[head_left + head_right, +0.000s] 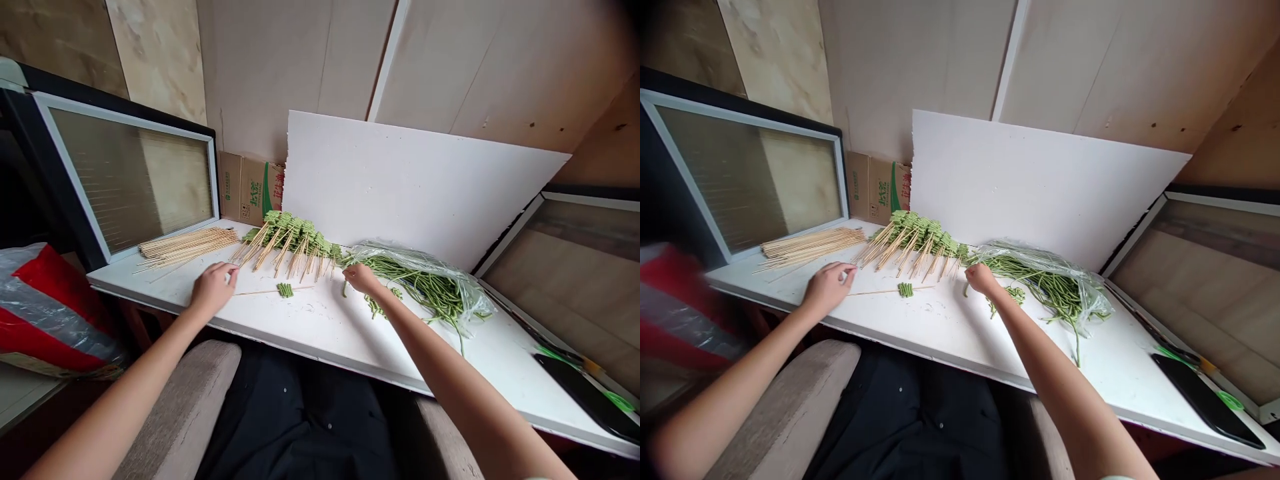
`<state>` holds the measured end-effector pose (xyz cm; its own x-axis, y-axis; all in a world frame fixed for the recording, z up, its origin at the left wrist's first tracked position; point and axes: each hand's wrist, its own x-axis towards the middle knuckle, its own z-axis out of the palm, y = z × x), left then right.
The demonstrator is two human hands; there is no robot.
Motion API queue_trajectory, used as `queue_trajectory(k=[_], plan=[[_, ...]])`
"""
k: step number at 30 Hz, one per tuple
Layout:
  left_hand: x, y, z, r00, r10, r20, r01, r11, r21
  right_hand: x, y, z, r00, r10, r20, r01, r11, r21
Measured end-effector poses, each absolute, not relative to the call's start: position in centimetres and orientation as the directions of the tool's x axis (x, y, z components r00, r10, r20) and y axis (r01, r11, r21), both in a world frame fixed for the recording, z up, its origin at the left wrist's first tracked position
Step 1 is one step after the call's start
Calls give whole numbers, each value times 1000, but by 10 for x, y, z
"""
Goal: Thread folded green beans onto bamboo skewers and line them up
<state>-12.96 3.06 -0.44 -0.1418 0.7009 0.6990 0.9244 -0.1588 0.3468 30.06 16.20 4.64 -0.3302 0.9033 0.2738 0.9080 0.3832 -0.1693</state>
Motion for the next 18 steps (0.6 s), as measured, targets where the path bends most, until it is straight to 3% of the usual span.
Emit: queue_trajectory(k=[6,13,18], plan=[[-106,25,-29,-55,705,707,875,-307,374,283,225,52,-295,912,284,954,298,33],[-133,22,-40,-136,712,689,859,-262,441,295,272,44,-364,930,40,916,350,195],[-138,18,-37,-148,721,677,867,-236,439,317,285,33,-411,912,-12,871,396,292]])
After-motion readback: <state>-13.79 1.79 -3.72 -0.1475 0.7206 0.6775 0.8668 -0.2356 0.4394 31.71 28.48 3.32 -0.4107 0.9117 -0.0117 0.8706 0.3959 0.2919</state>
